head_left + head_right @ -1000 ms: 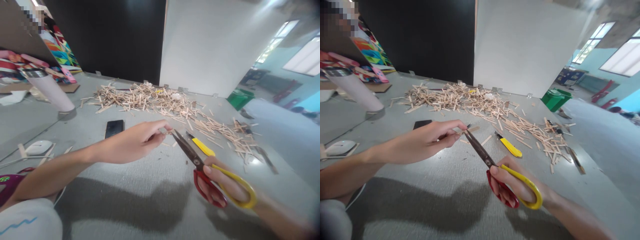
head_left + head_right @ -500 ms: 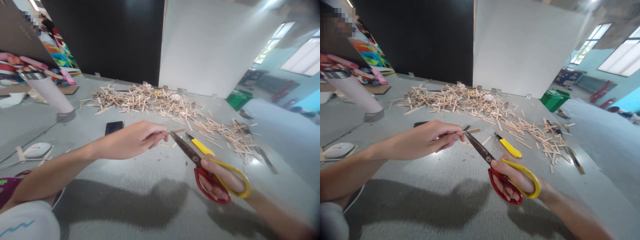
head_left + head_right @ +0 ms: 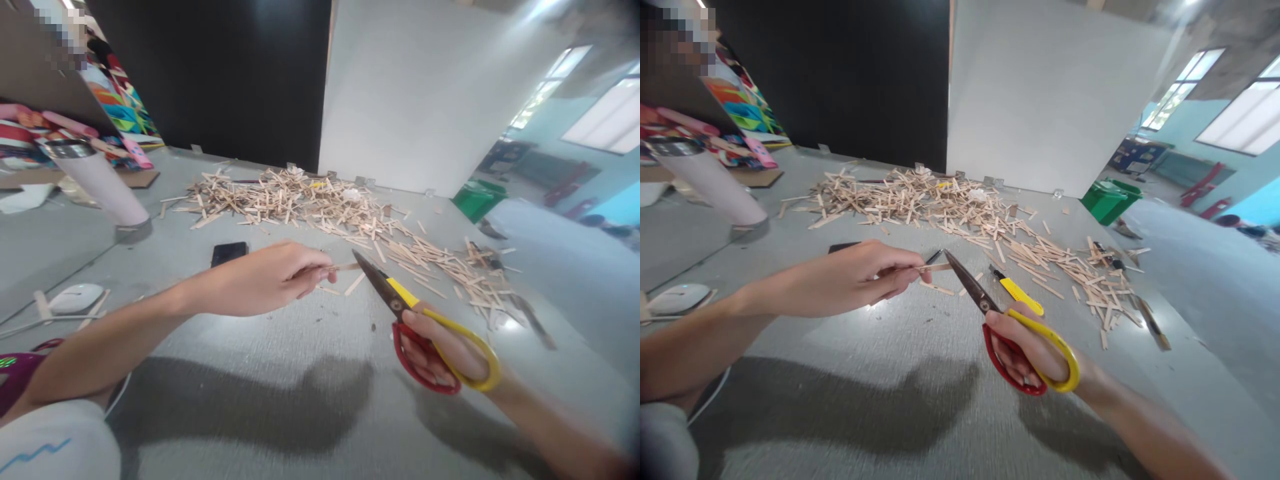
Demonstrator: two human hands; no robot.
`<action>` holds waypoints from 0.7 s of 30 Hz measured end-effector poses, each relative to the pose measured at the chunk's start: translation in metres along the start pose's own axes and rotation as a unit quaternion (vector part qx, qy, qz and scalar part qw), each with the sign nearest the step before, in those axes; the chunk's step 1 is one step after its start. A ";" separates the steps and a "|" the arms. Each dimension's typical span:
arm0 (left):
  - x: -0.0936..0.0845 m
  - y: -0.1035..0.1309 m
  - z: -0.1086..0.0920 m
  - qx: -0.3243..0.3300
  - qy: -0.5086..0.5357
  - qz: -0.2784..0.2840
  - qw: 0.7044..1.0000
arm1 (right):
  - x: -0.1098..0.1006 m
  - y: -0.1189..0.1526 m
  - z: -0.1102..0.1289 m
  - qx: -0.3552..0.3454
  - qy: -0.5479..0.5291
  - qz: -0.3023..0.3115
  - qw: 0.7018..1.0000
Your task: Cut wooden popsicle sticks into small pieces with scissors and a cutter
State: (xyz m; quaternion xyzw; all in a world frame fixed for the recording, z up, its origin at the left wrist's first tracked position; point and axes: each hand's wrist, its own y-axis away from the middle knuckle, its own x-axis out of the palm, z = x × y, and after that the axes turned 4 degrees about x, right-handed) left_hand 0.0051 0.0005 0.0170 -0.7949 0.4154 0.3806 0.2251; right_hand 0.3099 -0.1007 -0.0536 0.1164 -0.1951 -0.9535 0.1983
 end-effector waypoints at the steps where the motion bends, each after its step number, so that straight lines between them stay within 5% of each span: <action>1: 0.001 0.000 0.001 -0.002 -0.008 -0.012 1.000 | 0.000 -0.001 0.000 -0.010 -0.005 -0.009 1.000; 10: 0.012 0.000 0.000 -0.002 -0.004 -0.147 0.989 | 0.013 0.006 -0.002 -0.090 -0.002 -0.021 0.996; 16: 0.023 0.005 -0.011 0.001 0.161 -0.078 0.984 | 0.023 0.023 -0.005 -0.093 0.019 -0.037 0.995; 21: 0.035 0.010 -0.015 0.005 0.199 -0.070 0.977 | 0.035 0.033 -0.009 -0.032 0.007 -0.033 0.999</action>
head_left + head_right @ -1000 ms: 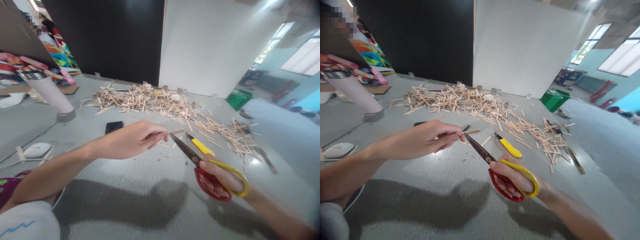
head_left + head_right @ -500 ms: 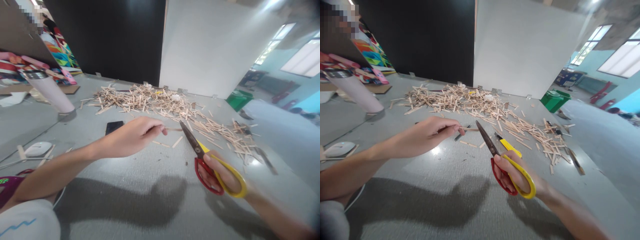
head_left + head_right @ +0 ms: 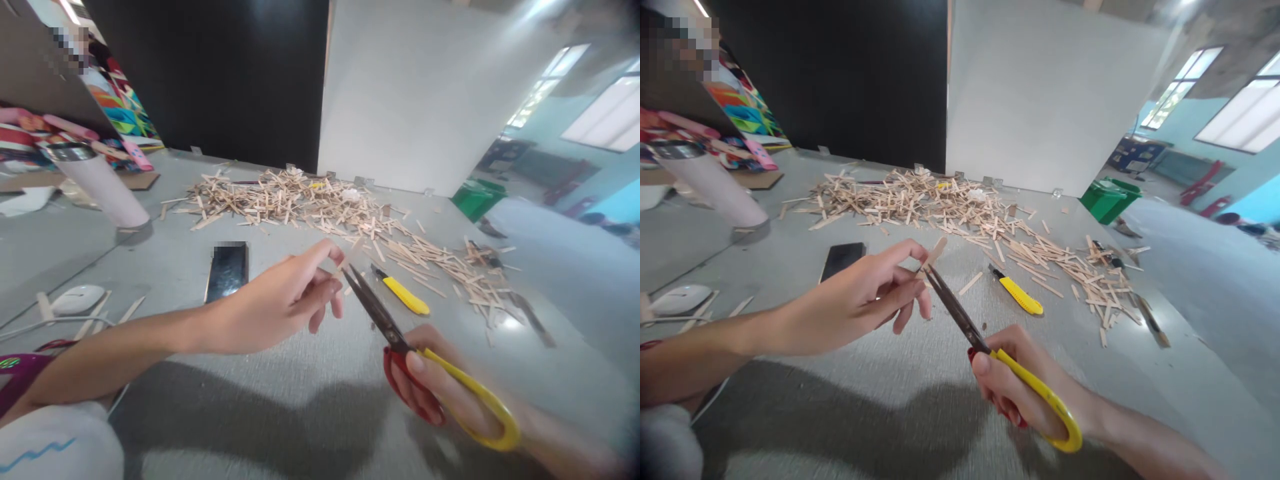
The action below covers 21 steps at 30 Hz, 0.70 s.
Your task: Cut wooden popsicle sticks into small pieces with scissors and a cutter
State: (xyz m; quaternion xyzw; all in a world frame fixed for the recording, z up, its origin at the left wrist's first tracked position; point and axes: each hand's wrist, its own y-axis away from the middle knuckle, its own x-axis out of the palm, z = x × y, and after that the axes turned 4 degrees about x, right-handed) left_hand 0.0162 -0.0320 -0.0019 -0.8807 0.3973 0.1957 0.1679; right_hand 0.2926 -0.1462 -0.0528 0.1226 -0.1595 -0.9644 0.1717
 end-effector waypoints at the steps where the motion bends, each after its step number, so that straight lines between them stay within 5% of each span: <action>1: 0.002 0.001 0.000 0.004 0.003 -0.004 1.000 | 0.002 0.002 0.001 0.010 -0.003 -0.005 1.000; 6: 0.005 0.001 -0.003 0.019 0.004 -0.023 1.000 | 0.007 0.009 0.011 0.042 -0.007 -0.042 0.998; 14: 0.011 0.001 0.001 0.035 -0.059 -0.057 0.996 | 0.000 0.002 0.007 0.031 -0.026 0.061 0.997; 21: 0.014 0.002 0.004 0.052 -0.111 -0.066 0.990 | 0.004 0.003 0.013 0.050 -0.018 0.039 0.998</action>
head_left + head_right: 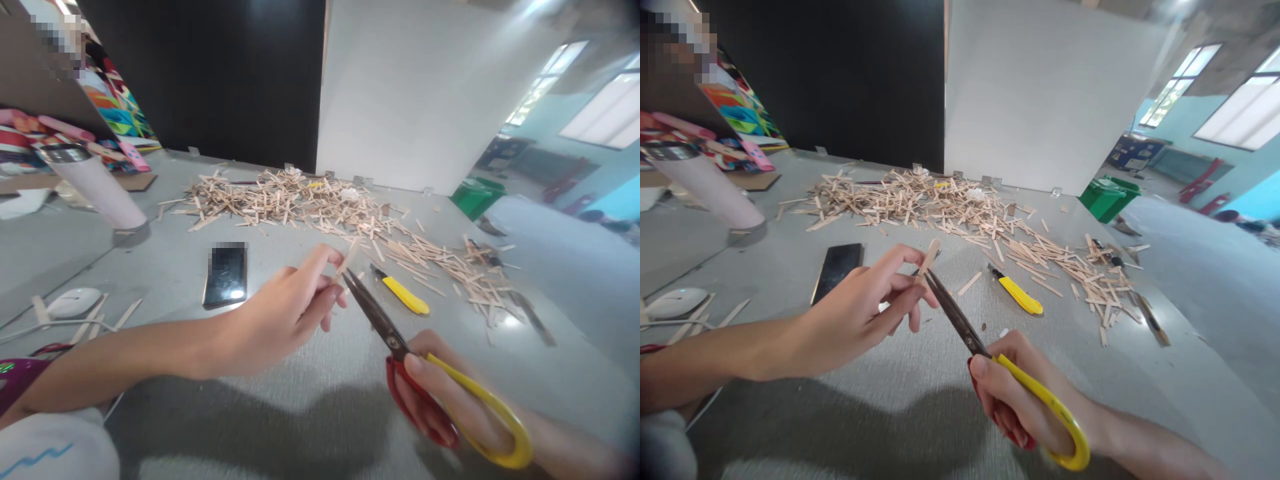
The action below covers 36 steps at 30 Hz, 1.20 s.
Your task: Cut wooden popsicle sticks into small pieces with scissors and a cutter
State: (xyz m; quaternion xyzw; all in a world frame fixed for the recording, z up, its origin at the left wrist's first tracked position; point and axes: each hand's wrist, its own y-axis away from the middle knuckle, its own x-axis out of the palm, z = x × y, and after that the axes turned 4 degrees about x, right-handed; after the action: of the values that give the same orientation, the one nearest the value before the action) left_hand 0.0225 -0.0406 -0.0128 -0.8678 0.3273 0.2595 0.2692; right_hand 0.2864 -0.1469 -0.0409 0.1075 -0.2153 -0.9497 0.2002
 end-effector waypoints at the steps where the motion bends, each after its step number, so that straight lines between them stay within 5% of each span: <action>1: 0.000 0.000 0.001 0.001 -0.006 0.001 1.000 | 0.000 0.000 0.000 0.005 0.000 -0.005 1.000; 11: 0.004 0.002 0.000 0.000 -0.012 -0.005 1.000 | 0.002 -0.005 -0.005 0.047 0.066 -0.044 0.996; 20: 0.007 0.001 0.002 -0.008 0.023 -0.001 1.000 | 0.007 -0.008 0.003 0.018 0.075 -0.038 0.996; 36: -0.008 0.000 0.009 0.009 -0.124 0.042 0.991 | -0.003 -0.013 0.003 0.042 -0.002 0.041 0.998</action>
State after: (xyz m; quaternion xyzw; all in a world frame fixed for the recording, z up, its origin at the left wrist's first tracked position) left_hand 0.0147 -0.0315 -0.0146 -0.8119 0.3304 0.3728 0.3046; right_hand 0.2839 -0.1338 -0.0441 0.1049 -0.2595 -0.9311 0.2341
